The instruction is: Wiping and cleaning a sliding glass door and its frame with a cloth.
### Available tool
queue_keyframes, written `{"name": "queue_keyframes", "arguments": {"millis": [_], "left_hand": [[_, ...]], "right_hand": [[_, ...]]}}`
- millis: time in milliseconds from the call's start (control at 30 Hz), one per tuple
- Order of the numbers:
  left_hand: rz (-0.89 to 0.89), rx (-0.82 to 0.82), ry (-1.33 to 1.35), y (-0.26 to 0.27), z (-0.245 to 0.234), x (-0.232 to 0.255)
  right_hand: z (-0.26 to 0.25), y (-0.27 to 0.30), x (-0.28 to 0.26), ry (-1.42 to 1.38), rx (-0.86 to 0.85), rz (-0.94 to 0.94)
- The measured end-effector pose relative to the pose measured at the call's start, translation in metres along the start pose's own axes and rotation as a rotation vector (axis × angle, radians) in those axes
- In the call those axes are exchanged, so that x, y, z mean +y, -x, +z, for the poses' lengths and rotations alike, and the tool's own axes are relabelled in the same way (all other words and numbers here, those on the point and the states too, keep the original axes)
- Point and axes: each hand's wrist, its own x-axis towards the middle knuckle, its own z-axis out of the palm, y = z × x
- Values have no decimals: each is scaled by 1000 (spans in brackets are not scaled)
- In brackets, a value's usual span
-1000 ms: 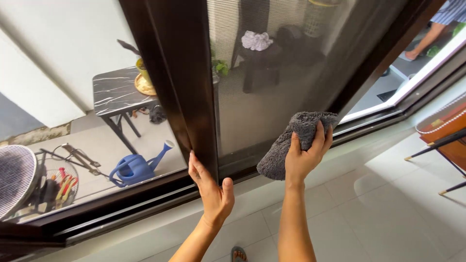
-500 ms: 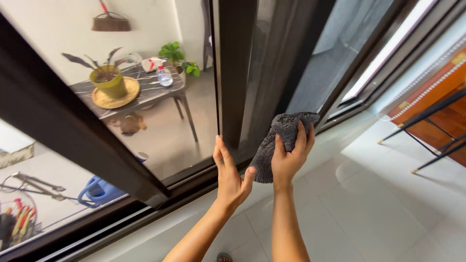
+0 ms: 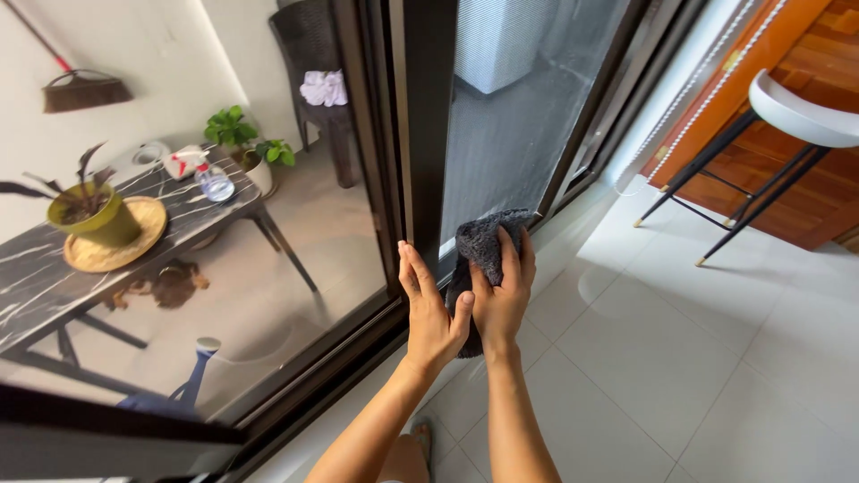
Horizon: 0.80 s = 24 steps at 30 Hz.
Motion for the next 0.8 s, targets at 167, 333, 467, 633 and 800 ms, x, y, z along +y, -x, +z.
{"name": "queue_keyframes", "arguments": {"millis": [167, 333, 467, 633, 800], "left_hand": [[-7, -35, 54, -8, 25, 0], [-39, -125, 170, -23, 52, -8], [1, -162, 99, -40, 76, -8], [19, -195, 138, -55, 104, -11], [38, -191, 126, -71, 129, -13]], "right_hand": [[5, -18, 11, 40, -26, 19], [15, -43, 33, -18, -2, 3], [14, -64, 53, -28, 66, 49], [10, -86, 76, 43, 126, 35], [4, -102, 92, 64, 151, -9]]}}
